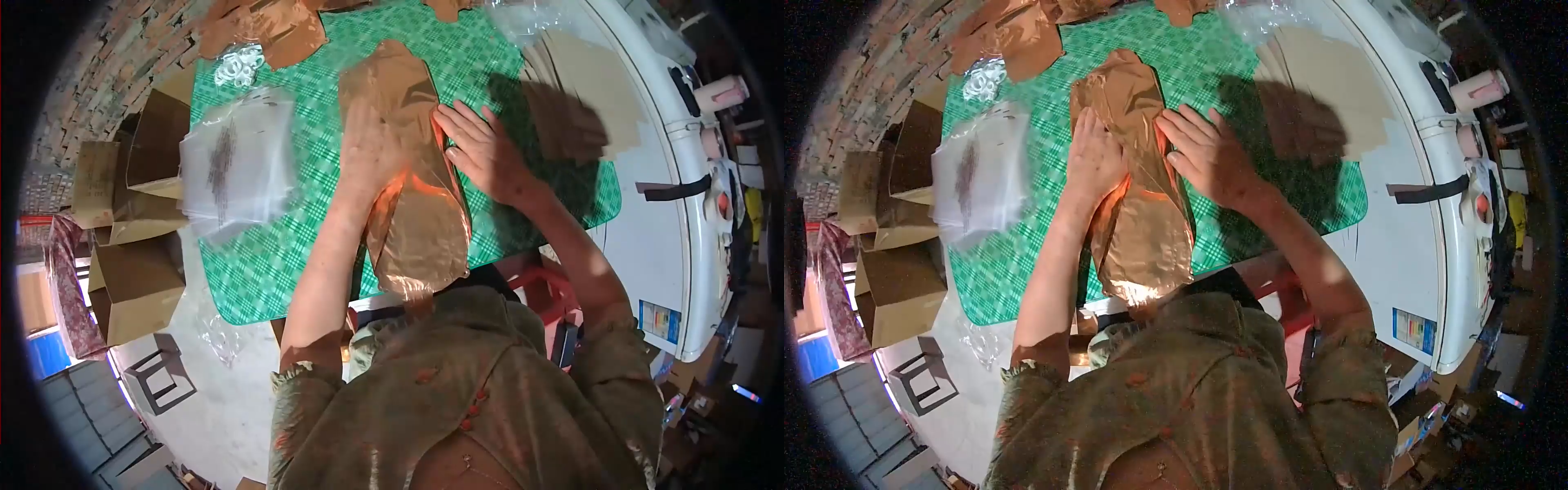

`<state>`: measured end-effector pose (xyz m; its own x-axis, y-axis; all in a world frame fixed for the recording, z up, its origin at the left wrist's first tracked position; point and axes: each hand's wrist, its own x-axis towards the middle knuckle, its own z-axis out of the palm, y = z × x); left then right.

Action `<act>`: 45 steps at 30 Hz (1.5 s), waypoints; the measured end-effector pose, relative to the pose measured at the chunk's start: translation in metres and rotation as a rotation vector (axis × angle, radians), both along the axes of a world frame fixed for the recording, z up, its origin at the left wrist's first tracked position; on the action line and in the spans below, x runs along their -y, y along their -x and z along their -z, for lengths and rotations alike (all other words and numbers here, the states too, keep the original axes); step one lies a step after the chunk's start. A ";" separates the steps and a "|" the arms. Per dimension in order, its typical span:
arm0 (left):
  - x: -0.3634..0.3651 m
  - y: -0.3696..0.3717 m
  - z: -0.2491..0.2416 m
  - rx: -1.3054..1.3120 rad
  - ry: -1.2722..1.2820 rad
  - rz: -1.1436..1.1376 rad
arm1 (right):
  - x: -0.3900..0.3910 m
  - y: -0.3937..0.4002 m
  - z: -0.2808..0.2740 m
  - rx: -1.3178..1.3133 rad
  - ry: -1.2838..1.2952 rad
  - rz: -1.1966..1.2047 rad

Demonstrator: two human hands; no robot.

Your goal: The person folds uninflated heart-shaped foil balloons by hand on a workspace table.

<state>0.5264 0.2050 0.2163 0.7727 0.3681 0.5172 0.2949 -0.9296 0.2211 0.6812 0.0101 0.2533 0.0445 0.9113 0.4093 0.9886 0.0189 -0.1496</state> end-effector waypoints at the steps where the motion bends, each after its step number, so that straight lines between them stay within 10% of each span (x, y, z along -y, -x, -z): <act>1: -0.002 0.000 0.006 0.006 0.018 -0.002 | -0.001 0.000 0.000 -0.006 -0.005 -0.007; 36: 0.011 0.003 -0.032 -0.377 0.068 -0.057 | -0.049 -0.004 0.012 -0.148 0.095 0.088; 45: 0.010 0.003 -0.026 -0.094 0.015 0.018 | -0.051 -0.003 0.013 0.088 0.134 0.054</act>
